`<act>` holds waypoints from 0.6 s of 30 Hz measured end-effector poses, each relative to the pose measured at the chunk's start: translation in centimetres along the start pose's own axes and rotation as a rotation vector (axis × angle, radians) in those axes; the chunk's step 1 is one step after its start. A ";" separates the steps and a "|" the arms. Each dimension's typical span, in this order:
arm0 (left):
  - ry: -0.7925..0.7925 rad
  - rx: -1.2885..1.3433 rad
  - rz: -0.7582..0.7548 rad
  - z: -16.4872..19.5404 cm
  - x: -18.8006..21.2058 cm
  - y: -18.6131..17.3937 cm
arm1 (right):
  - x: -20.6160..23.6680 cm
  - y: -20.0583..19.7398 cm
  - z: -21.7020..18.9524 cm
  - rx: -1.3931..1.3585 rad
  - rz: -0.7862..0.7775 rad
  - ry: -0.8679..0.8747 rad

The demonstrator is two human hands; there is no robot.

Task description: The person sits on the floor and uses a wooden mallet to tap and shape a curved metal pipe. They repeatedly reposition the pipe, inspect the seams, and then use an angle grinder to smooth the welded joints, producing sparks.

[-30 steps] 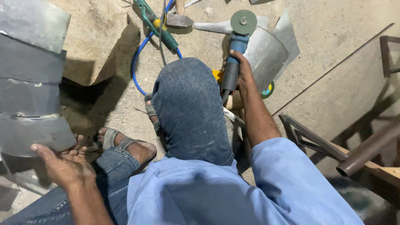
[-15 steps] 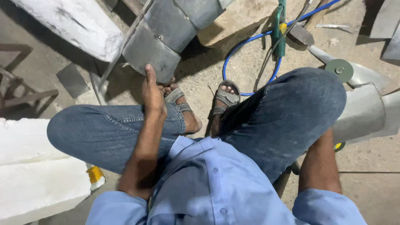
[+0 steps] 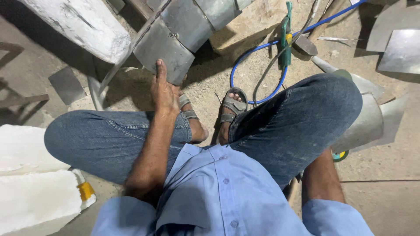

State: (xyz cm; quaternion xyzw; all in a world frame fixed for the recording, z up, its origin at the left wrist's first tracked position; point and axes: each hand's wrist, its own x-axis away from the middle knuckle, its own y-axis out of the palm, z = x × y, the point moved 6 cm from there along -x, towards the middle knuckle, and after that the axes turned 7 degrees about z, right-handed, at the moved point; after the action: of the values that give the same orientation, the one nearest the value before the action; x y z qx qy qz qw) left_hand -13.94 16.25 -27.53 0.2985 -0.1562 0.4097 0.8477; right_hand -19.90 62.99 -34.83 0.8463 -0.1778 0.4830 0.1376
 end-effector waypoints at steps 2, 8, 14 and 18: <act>0.029 0.031 -0.002 -0.3 -0.4 -0.1 | 0.6 -0.2 0.2 0.027 0.000 -0.024; 0.010 -0.023 -0.007 -0.9 -0.6 -1.1 | 3.5 -0.9 -2.6 0.199 0.018 -0.219; -0.009 -0.013 -0.023 -0.7 -0.6 -1.2 | 11.4 2.7 -18.8 0.744 0.133 -0.936; -0.017 0.003 0.001 -0.7 -0.5 -1.2 | 15.7 11.7 -20.3 1.152 -0.164 -1.278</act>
State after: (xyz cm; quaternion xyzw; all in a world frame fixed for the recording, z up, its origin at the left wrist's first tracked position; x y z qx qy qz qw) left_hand -13.26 15.77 -28.76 0.3034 -0.1627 0.4076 0.8458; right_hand -33.22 58.12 -10.48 0.9037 0.1129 -0.0819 -0.4047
